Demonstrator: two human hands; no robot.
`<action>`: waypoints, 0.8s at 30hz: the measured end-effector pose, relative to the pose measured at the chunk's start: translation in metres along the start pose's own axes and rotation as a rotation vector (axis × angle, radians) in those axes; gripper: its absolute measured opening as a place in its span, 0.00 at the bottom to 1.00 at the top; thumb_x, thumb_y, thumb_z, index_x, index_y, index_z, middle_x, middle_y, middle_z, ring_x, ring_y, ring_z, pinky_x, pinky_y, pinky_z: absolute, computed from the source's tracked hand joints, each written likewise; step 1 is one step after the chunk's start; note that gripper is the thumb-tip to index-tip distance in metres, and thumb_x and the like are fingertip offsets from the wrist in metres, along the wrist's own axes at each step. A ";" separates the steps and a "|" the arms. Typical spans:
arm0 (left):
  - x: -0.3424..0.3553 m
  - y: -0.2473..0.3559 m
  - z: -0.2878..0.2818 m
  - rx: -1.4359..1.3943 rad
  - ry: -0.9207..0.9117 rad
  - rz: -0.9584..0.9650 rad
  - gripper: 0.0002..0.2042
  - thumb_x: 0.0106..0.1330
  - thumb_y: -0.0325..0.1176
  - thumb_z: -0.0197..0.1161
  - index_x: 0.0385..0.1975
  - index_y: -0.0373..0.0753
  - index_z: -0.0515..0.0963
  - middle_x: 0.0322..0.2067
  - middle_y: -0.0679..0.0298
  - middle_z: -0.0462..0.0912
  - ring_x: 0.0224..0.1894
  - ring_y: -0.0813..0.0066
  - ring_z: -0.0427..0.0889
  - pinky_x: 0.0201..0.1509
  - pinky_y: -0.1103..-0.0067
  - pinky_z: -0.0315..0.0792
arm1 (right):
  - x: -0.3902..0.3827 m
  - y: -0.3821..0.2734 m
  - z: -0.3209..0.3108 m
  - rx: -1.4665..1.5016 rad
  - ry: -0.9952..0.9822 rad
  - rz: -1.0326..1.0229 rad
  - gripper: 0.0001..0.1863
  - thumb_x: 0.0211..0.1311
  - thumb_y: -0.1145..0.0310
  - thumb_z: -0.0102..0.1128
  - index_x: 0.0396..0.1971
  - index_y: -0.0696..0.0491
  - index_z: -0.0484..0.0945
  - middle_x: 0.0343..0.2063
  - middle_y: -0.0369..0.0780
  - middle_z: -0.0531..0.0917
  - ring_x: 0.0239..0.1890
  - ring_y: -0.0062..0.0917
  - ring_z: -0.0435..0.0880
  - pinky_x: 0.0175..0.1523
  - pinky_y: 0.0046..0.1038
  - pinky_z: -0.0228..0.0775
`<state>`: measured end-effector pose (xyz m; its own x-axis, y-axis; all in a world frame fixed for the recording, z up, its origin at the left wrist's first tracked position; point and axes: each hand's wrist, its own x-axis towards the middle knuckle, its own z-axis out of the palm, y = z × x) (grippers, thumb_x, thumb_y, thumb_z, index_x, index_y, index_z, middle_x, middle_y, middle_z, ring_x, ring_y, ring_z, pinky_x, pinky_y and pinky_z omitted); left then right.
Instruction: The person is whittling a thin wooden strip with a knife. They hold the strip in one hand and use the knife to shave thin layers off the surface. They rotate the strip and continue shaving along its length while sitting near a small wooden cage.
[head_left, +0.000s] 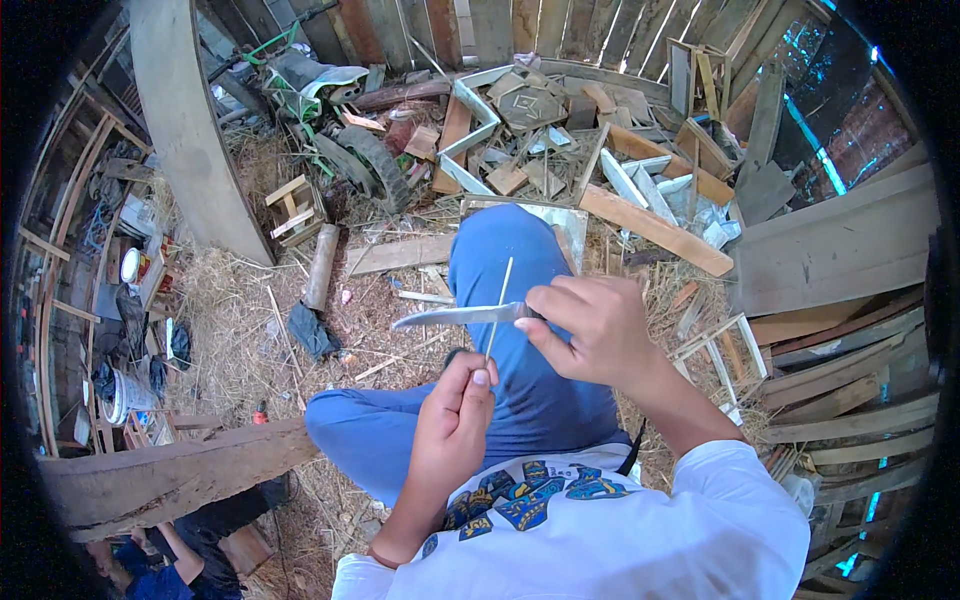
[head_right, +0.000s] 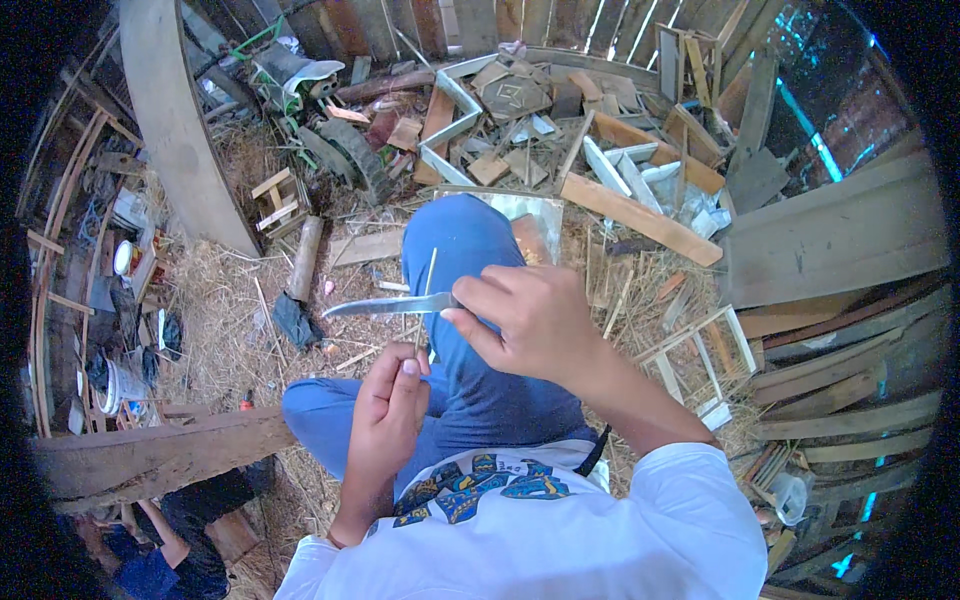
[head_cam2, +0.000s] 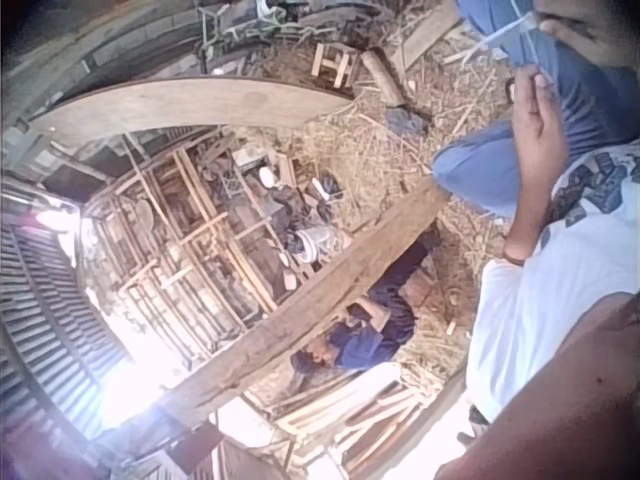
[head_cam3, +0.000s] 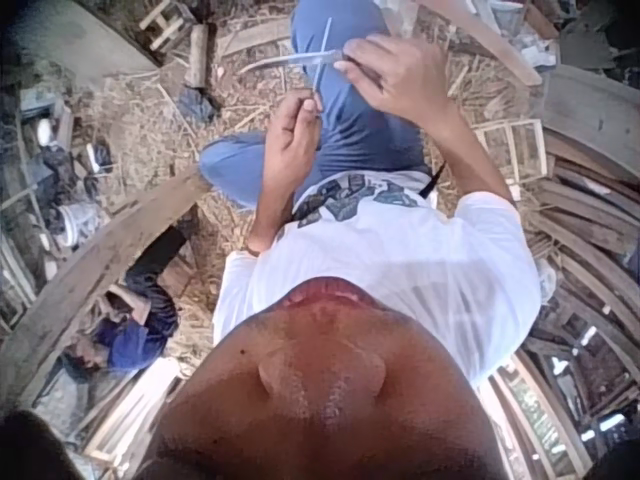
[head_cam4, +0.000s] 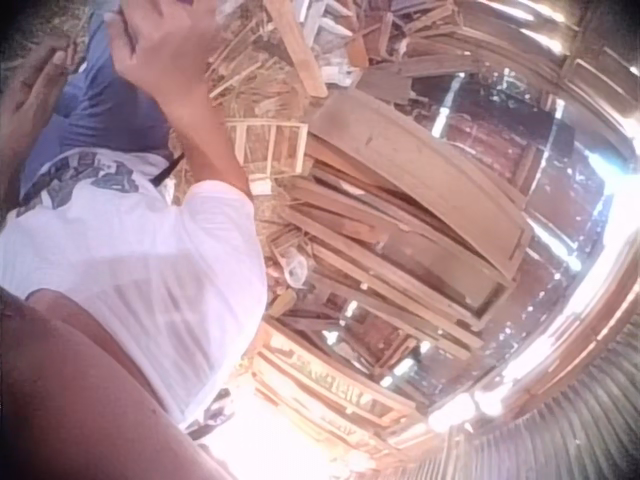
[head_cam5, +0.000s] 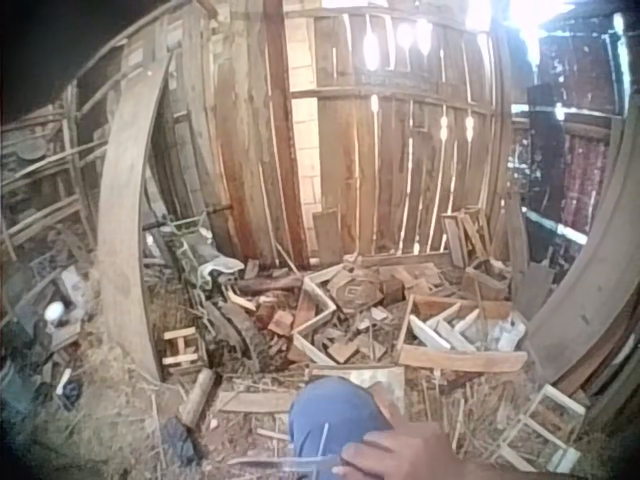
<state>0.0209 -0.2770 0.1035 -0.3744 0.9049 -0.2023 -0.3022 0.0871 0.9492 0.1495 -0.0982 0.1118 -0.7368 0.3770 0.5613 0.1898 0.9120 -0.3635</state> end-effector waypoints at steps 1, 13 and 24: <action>-0.002 0.002 0.000 -0.018 -0.010 -0.010 0.08 0.85 0.33 0.47 0.41 0.38 0.70 0.22 0.79 0.58 0.22 0.93 0.54 0.23 0.86 0.48 | 0.002 0.004 -0.001 -0.001 0.002 0.001 0.10 0.59 0.61 0.72 0.31 0.50 0.82 0.20 0.36 0.79 0.20 0.33 0.81 0.25 0.34 0.70; -0.005 0.000 0.001 -0.030 -0.052 -0.043 0.09 0.85 0.34 0.47 0.42 0.38 0.71 0.22 0.80 0.58 0.21 0.93 0.54 0.23 0.86 0.48 | -0.002 0.020 0.003 -0.058 0.060 0.027 0.08 0.61 0.57 0.69 0.30 0.45 0.82 0.21 0.36 0.78 0.21 0.34 0.83 0.26 0.35 0.73; 0.001 -0.004 0.001 -0.020 -0.011 0.021 0.10 0.85 0.37 0.47 0.45 0.38 0.71 0.17 0.79 0.61 0.16 0.93 0.54 0.18 0.85 0.47 | -0.006 0.002 -0.004 0.208 0.090 0.269 0.08 0.64 0.67 0.69 0.35 0.56 0.83 0.26 0.42 0.85 0.23 0.29 0.84 0.29 0.29 0.73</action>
<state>0.0227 -0.2764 0.0997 -0.3714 0.9109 -0.1799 -0.3120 0.0600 0.9482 0.1569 -0.0981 0.1107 -0.6164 0.6205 0.4848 0.2264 0.7293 -0.6457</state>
